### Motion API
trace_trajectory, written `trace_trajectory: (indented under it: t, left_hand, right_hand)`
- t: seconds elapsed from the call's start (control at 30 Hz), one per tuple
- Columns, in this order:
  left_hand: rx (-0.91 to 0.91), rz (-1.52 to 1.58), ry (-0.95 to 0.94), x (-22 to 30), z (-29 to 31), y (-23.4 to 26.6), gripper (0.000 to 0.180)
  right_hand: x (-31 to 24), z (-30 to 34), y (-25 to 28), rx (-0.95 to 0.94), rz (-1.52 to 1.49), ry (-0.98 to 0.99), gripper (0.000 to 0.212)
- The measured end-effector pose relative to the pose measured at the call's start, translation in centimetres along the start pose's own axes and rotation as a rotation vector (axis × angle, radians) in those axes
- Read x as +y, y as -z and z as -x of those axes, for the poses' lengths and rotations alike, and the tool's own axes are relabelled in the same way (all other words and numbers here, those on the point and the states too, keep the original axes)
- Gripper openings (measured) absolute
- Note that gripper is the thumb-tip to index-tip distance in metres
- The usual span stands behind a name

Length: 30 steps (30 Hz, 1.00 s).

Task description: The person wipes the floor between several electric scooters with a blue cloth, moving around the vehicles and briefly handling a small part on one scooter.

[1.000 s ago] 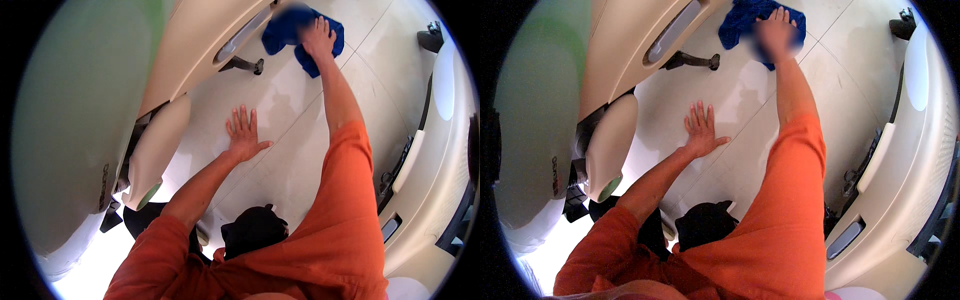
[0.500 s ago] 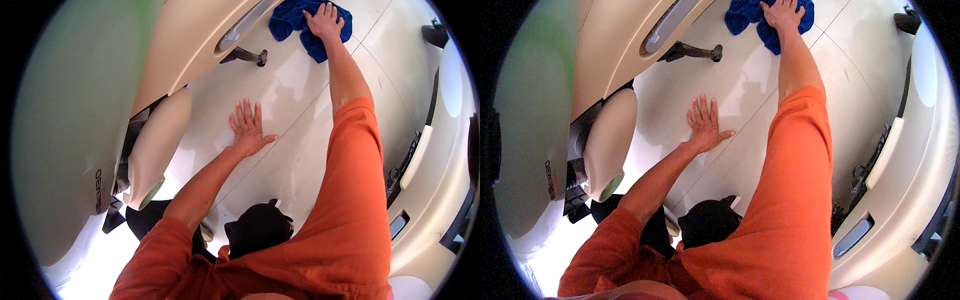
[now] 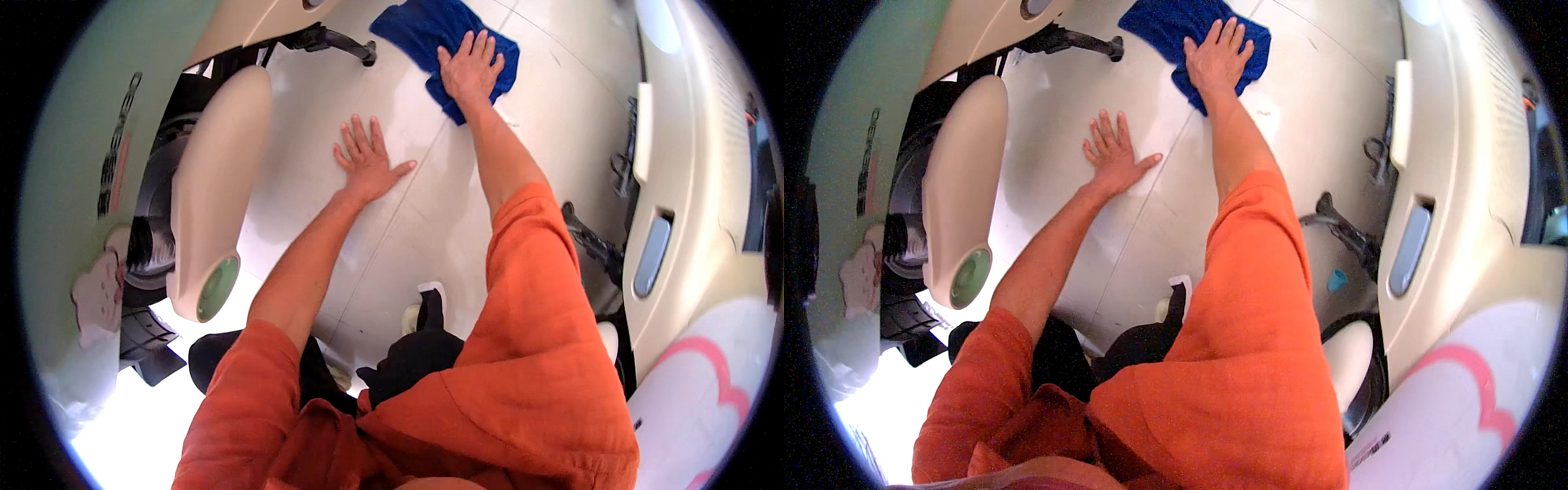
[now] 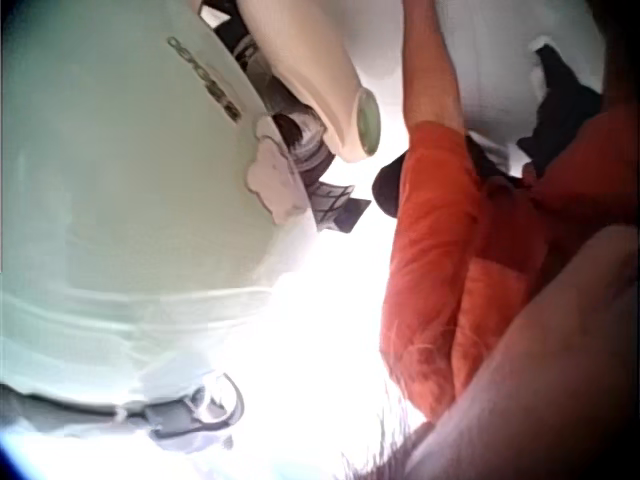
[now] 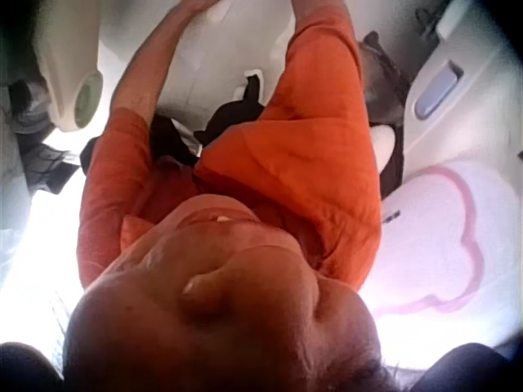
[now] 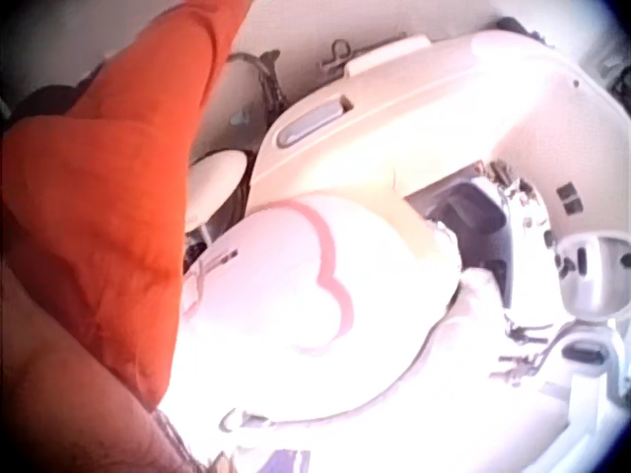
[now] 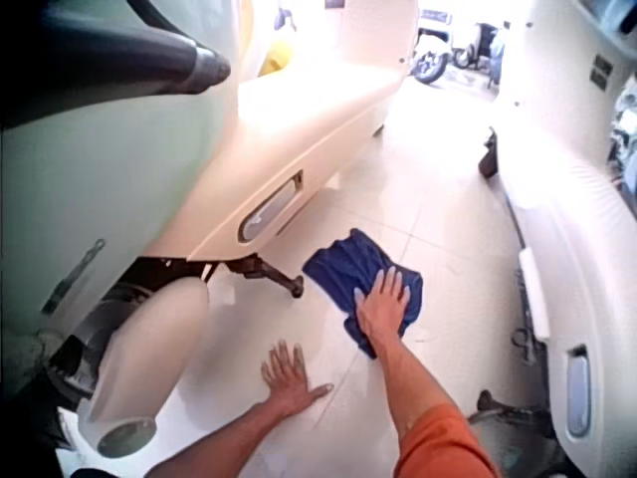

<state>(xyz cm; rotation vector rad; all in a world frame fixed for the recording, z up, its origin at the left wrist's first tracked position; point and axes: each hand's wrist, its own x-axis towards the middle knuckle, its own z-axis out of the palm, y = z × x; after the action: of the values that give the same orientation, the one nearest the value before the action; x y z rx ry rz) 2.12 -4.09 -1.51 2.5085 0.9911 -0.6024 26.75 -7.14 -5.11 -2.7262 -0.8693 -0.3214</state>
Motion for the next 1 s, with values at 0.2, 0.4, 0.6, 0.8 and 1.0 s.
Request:
trace_trajectory:
  t: [0.2,0.4,0.6,0.8,1.0]
  left_hand:
    - [0.059,0.084,-0.134,-2.7,1.0,0.1,0.099]
    - [0.104,0.029,-0.117,-4.0,7.1,-3.2,0.09]
    - [0.003,-0.068,-0.172,-4.8,9.2,-3.4,0.085]
    - [-0.028,-0.106,-0.13,-4.9,9.4,-4.0,0.087]
    - [0.016,-0.128,-0.157,-5.2,9.4,-4.9,0.089]
  right_hand:
    - [1.5,11.1,4.3,-0.036,0.024,-0.064,0.071]
    - [2.0,22.4,9.1,-0.231,0.005,-0.06,0.072]
    - [5.6,17.9,8.2,-0.159,-0.016,-0.049,0.077]
    - [8.0,12.3,6.7,-0.295,-0.012,-0.137,0.089]
    - [7.3,8.2,5.4,-0.301,-0.015,-0.386,0.087]
